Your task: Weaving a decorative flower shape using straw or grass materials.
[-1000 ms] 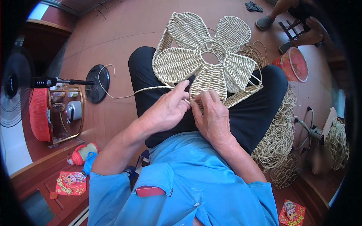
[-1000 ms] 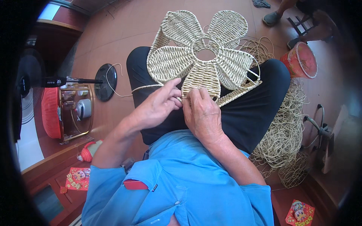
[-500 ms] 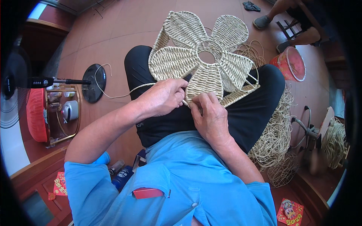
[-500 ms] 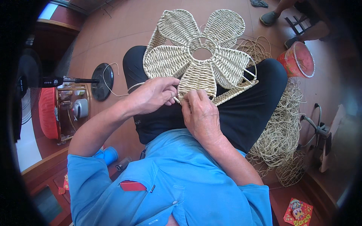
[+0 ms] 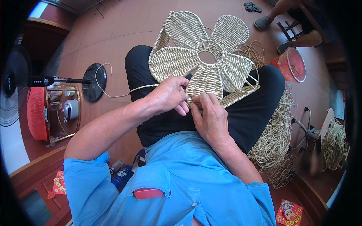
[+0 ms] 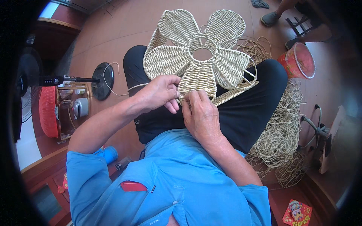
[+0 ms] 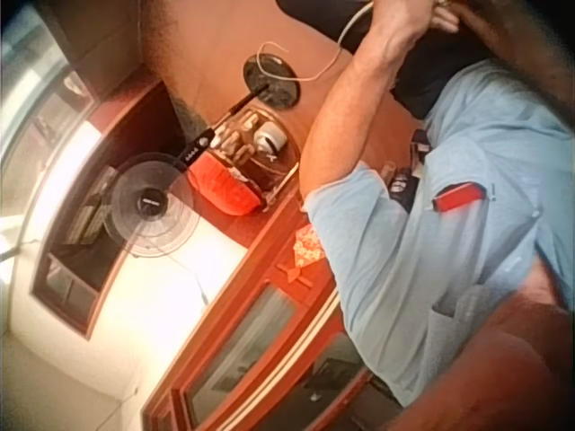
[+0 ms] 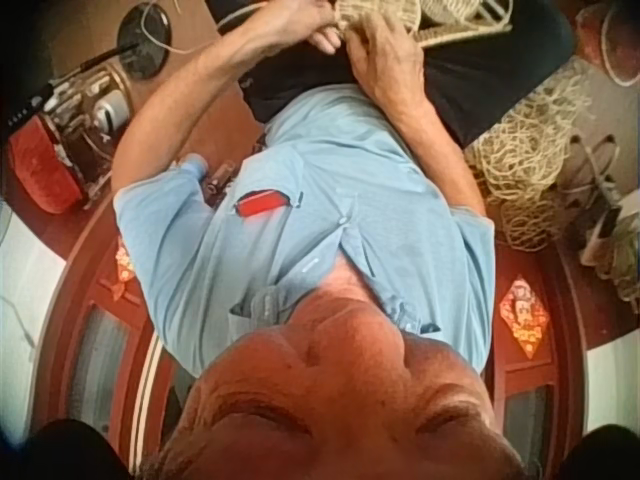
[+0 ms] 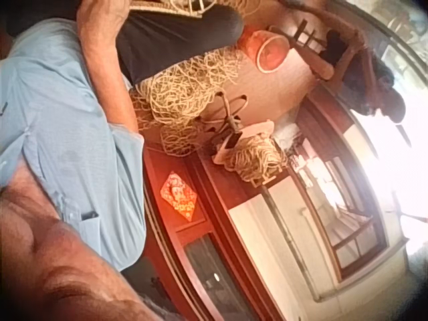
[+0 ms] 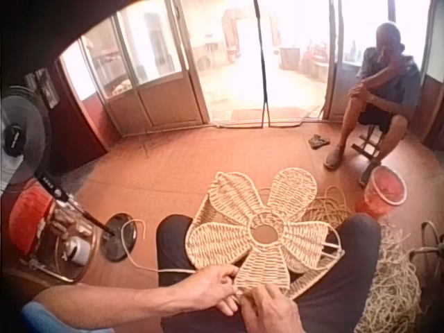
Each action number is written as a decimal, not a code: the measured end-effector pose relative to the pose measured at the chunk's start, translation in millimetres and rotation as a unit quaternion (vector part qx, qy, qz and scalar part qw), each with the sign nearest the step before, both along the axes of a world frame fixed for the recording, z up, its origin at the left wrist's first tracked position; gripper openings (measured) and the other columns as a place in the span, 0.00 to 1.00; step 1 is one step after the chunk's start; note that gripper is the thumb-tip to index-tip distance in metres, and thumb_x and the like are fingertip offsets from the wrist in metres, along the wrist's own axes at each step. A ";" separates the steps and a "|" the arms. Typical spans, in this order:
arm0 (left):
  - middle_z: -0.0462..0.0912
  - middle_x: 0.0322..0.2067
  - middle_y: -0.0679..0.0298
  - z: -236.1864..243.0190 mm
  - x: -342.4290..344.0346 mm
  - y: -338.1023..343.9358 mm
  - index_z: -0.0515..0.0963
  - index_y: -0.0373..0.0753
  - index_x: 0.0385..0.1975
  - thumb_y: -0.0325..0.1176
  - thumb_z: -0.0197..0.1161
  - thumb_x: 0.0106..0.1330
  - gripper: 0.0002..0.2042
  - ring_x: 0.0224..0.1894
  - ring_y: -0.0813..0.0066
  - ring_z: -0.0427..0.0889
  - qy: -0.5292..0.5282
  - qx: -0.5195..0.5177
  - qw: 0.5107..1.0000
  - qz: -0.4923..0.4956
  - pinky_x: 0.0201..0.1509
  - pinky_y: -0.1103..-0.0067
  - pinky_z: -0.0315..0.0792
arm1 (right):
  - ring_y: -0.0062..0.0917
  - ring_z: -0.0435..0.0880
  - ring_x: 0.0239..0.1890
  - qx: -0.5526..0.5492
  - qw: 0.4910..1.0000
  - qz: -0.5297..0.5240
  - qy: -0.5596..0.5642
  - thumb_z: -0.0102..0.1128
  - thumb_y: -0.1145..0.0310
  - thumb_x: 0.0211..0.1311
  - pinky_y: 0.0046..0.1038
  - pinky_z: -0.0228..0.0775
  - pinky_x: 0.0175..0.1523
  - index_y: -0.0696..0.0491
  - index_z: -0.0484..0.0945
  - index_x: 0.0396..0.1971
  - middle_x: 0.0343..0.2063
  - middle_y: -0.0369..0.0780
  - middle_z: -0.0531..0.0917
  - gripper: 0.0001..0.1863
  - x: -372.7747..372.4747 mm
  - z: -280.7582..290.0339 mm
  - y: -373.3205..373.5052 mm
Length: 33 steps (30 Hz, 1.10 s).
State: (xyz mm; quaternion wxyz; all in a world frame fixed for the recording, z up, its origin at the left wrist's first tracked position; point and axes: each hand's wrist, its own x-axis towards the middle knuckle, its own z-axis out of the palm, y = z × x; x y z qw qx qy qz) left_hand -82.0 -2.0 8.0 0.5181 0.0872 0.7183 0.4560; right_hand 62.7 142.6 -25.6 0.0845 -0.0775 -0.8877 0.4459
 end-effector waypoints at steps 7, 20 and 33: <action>0.77 0.39 0.62 -8.8 3.2 2.0 0.71 0.22 0.63 0.19 0.50 0.79 0.17 0.29 0.77 0.89 -0.078 0.023 0.996 0.044 0.30 0.80 0.89 | 0.48 0.87 0.37 0.005 1.000 0.001 -0.018 0.70 0.73 0.70 0.48 0.80 0.42 0.56 0.80 0.46 0.39 0.48 0.82 0.09 0.0 1.2 1.1; 0.72 0.35 0.70 -5.3 -0.6 -14.3 0.69 0.28 0.73 0.24 0.55 0.79 0.23 0.22 0.87 0.76 -0.058 0.092 0.994 0.010 0.20 0.85 0.70 | 0.47 0.88 0.37 -0.020 1.000 0.005 -0.008 0.69 0.75 0.72 0.45 0.82 0.41 0.53 0.82 0.48 0.39 0.47 0.83 0.08 -8.1 10.0 7.4; 0.79 0.35 0.68 -16.1 0.9 -23.0 0.68 0.31 0.75 0.25 0.53 0.82 0.23 0.22 0.85 0.77 -0.064 0.159 0.985 0.006 0.23 0.83 0.74 | 0.48 0.86 0.45 0.132 0.987 0.086 -0.027 0.63 0.77 0.69 0.45 0.81 0.48 0.54 0.78 0.45 0.41 0.47 0.79 0.08 -14.3 3.8 1.4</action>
